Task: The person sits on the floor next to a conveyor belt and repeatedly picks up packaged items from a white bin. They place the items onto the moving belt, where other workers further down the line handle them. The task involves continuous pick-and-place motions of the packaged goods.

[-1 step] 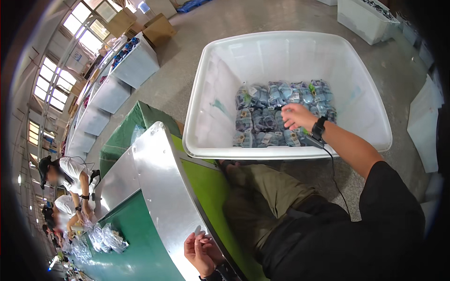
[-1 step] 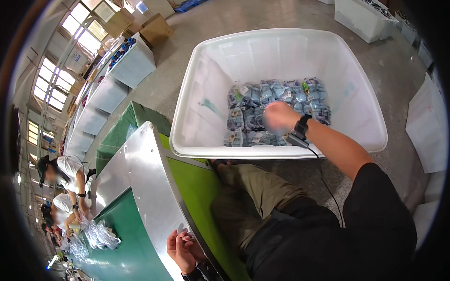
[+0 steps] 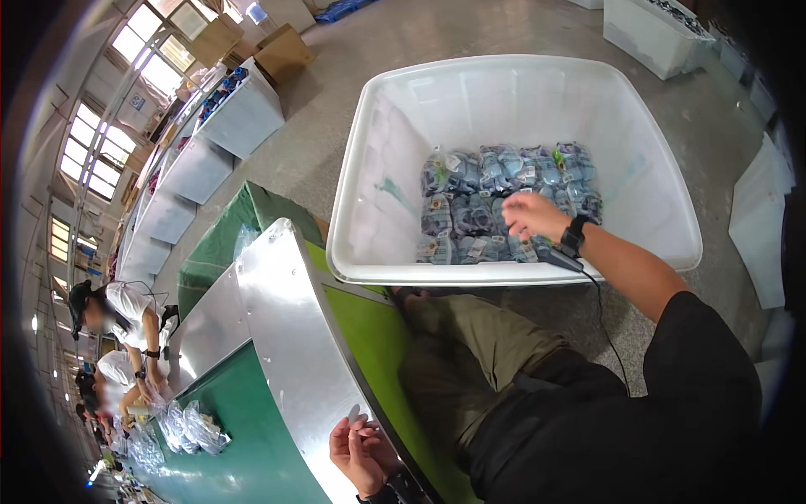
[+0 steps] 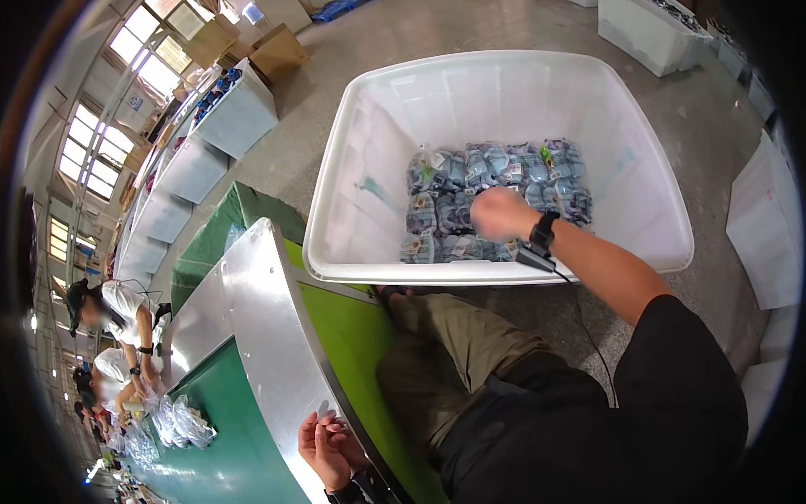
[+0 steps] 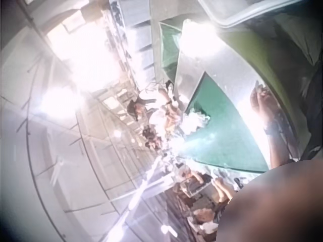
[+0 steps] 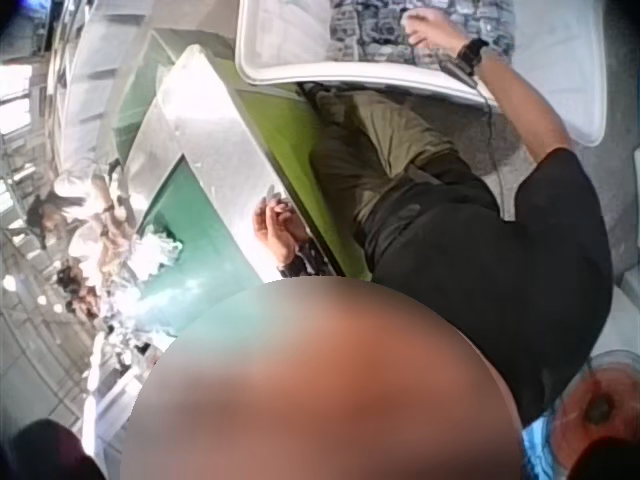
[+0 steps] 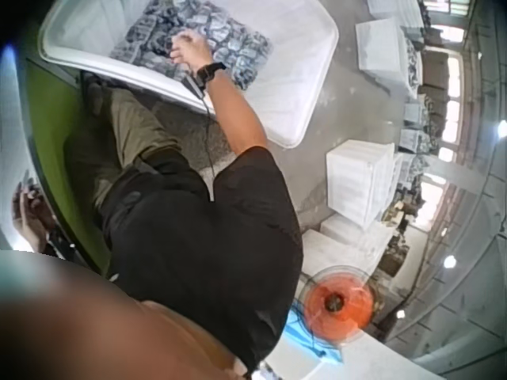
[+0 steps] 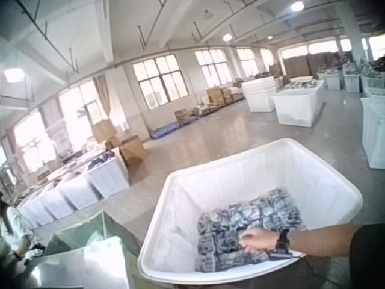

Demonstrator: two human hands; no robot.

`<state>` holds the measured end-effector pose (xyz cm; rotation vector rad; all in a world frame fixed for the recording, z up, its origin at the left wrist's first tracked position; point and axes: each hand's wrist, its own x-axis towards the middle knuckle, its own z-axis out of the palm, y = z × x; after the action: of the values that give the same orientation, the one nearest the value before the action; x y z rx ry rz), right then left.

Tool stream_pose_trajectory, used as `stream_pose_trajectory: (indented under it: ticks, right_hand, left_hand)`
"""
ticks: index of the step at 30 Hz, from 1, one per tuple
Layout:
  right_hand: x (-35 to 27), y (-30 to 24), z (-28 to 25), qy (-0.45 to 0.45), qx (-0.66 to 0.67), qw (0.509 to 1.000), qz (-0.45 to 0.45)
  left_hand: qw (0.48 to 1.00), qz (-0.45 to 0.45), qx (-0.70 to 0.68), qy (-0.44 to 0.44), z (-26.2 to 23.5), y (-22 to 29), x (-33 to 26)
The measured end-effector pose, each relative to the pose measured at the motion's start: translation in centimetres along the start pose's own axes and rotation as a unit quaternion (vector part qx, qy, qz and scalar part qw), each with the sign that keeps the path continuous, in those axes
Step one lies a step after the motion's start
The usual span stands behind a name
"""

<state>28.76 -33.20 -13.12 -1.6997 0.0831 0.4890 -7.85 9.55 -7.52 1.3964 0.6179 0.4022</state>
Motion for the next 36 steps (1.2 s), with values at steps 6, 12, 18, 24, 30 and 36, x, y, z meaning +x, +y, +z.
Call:
stream_pose_trajectory:
  ticks: [6, 12, 18, 24, 30, 36]
  right_hand:
    - [-6.4, 1.8, 3.8, -0.074, -0.300, 0.924, -0.224]
    - [-8.4, 1.9, 6.4, 0.021, -0.424, 0.874, -0.237]
    - [-8.6, 1.6, 7.0, 0.040, -0.428, 0.874, -0.227]
    - [-8.8, 1.5, 7.2, 0.043, -0.441, 0.872, -0.206]
    - [-8.7, 1.4, 7.4, 0.049, -0.456, 0.865, -0.203]
    - [-8.8, 1.1, 7.7, 0.054, -0.454, 0.867, -0.197]
  left_hand:
    - [1.000, 0.008, -0.003, -0.015, 0.1, 0.4, 0.0]
    - [0.999, 0.002, -0.052, -0.014, -0.3, 0.2, 0.1]
    - [0.994, -0.035, -0.096, -0.046, 0.1, 0.5, 1.1]
    - [0.960, -0.054, -0.212, -0.173, 4.0, -0.6, 3.0]
    - [0.950, -0.096, -0.040, -0.293, 6.8, -0.8, 2.5]
    - [0.938, -0.150, 0.005, -0.314, 6.9, -0.5, 2.2]
